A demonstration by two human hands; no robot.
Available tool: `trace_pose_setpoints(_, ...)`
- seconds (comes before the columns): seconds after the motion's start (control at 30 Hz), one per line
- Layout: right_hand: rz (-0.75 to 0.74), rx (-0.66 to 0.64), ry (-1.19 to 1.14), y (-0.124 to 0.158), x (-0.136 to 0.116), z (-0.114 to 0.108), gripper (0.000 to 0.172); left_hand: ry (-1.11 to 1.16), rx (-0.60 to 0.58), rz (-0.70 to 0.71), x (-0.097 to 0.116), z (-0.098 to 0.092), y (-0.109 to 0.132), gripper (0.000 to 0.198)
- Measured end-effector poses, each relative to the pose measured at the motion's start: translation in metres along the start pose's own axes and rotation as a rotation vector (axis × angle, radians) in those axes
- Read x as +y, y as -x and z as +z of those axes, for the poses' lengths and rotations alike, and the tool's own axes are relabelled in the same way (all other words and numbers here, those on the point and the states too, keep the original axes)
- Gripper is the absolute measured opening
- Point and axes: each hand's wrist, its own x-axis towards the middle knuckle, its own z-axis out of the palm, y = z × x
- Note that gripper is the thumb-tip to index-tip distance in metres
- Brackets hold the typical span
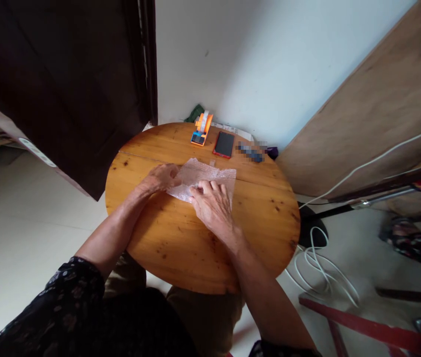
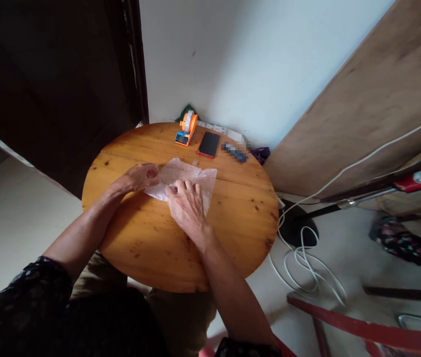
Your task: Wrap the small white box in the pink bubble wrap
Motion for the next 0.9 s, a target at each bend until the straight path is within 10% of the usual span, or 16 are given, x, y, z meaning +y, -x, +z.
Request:
trace_pose_setpoints(0.6,0.025,0.009,0.005,-0.001,-0.002,0.005,0.027,0.084,-0.213,-0.184,0.003,-0.007,0.006,0.02)
trace_pose_setpoints(0.9,0.011,0.012,-0.048,-0.001,0.001,0.006,0.026,0.768,-0.204,-0.115,0.022,0.015,0.014,0.018)
